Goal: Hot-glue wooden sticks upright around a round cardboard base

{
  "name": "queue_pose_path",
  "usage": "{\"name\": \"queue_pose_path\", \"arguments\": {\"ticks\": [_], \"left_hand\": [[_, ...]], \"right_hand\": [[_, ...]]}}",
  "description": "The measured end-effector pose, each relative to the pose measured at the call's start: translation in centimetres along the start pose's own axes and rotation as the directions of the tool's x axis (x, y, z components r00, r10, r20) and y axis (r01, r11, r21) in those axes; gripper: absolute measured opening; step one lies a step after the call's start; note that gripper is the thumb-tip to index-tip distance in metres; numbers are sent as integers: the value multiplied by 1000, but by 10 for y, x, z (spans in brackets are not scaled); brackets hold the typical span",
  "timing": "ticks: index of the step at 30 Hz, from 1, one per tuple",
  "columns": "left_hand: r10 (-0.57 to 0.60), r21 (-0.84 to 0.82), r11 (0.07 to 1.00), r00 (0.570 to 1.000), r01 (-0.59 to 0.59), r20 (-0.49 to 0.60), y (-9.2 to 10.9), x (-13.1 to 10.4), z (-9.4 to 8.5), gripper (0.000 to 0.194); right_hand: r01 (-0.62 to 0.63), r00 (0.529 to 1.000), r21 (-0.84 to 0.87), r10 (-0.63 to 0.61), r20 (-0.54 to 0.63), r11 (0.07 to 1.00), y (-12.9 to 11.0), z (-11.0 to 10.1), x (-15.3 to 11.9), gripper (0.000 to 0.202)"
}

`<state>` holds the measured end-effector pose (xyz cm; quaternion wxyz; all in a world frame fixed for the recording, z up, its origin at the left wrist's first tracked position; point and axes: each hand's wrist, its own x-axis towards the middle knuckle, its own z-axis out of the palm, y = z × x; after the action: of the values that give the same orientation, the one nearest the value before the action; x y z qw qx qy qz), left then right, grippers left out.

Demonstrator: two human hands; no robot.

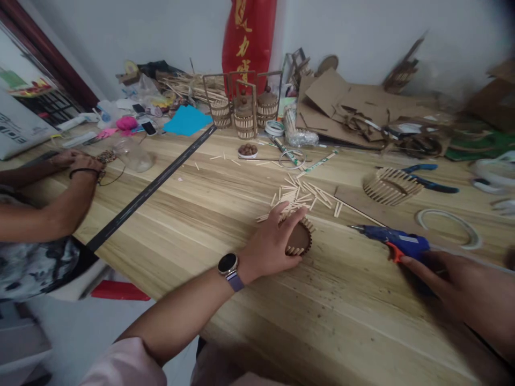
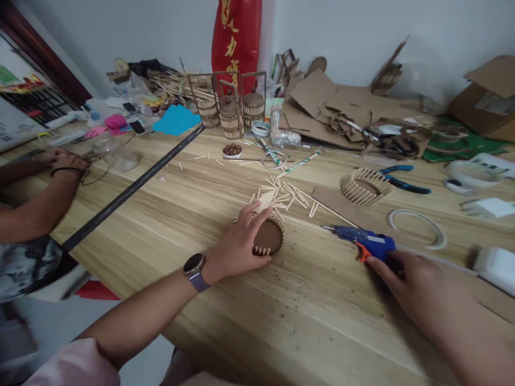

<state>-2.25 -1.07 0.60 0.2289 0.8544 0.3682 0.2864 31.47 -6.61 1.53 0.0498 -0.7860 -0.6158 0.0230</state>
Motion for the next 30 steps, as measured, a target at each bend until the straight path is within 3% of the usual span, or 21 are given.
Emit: {"name": "queue_pose_path", "arguments": {"ticks": [3,6,15,18,22,26,30], "left_hand": [[-3,-2,1000,1000,3,-2,0,0,0,105],[-15,-14,1000,1000,15,9,-1,0,-1,104],[2,16,1000,999,-2,-41,-4,0,-1,106],[3,28,1000,998,-1,-58,-5,1,-2,105],[-14,35,999,997,16,-74,-6,2,-2,104],[-31,36,999,996,34,-80,-6,2,-1,102],[-40,20,999,996,42,-77,-5,0,-1,103]], "right_hand": [[-91,989,60,83,121,994,-23,-14,-2,37],[-101,984,56,91,154,993,-32,-21,-2,31],[-29,997,117,21,73,993,-33,-21,-5,26],[-61,993,209,38,114,976,-29,-20,-5,23],[-121,989,353,84,120,928,-22,-19,-5,34],[-127,992,657,92,87,744,-27,-19,-12,34],[-332,936,851,257,242,407,-51,-23,-27,36]]}}
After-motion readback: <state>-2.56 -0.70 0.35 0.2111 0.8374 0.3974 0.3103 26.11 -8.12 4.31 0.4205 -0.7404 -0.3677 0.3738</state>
